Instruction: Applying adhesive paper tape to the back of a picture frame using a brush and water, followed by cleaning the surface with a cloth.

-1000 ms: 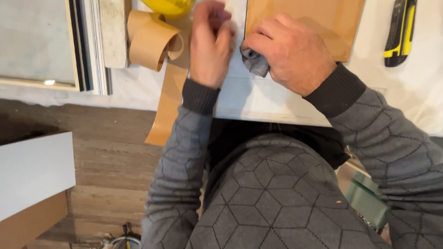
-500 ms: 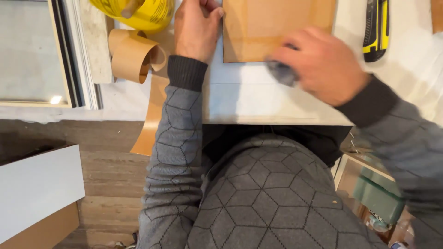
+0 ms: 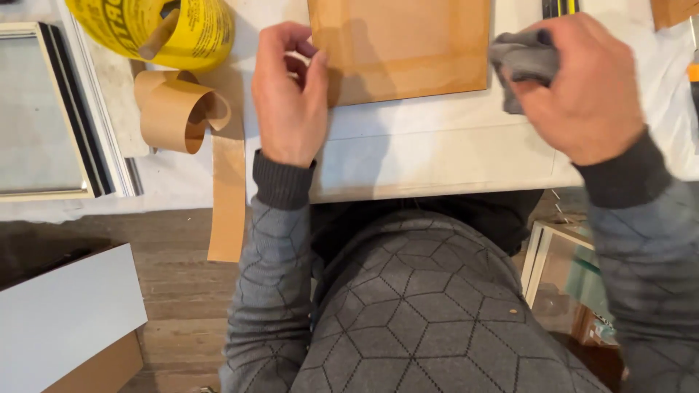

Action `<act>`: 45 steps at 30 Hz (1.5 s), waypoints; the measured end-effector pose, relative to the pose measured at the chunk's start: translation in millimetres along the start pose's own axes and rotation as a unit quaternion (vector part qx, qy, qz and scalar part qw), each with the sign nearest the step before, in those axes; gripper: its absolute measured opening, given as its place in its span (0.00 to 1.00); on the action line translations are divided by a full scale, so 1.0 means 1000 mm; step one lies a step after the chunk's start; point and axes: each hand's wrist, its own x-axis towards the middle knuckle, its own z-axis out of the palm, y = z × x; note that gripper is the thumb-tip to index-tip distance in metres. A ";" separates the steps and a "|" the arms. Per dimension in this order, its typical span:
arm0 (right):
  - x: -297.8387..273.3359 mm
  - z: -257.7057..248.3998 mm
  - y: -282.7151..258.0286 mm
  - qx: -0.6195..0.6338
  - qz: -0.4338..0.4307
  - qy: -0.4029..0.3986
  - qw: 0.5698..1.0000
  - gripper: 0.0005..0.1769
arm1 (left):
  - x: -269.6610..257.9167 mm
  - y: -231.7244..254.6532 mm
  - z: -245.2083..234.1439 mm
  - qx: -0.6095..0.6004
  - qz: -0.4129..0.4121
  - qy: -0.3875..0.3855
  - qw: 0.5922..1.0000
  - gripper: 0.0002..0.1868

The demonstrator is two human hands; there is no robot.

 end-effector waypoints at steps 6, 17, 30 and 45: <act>0.005 0.028 -0.013 0.010 0.037 0.021 0.999 0.16 | -0.012 -0.009 -0.016 -0.041 -0.041 0.004 0.998 0.12; 0.054 0.025 -0.054 0.035 -0.157 -0.019 0.987 0.17 | -0.036 -0.019 -0.024 -0.065 -0.087 0.036 0.993 0.11; 0.098 0.062 -0.107 0.010 -0.220 -0.064 0.973 0.18 | 0.027 -0.058 -0.011 -0.021 -0.059 -0.013 0.998 0.05; 0.101 0.090 -0.119 -0.046 -0.234 -0.094 0.967 0.18 | 0.052 -0.072 0.006 0.033 -0.065 0.002 0.997 0.10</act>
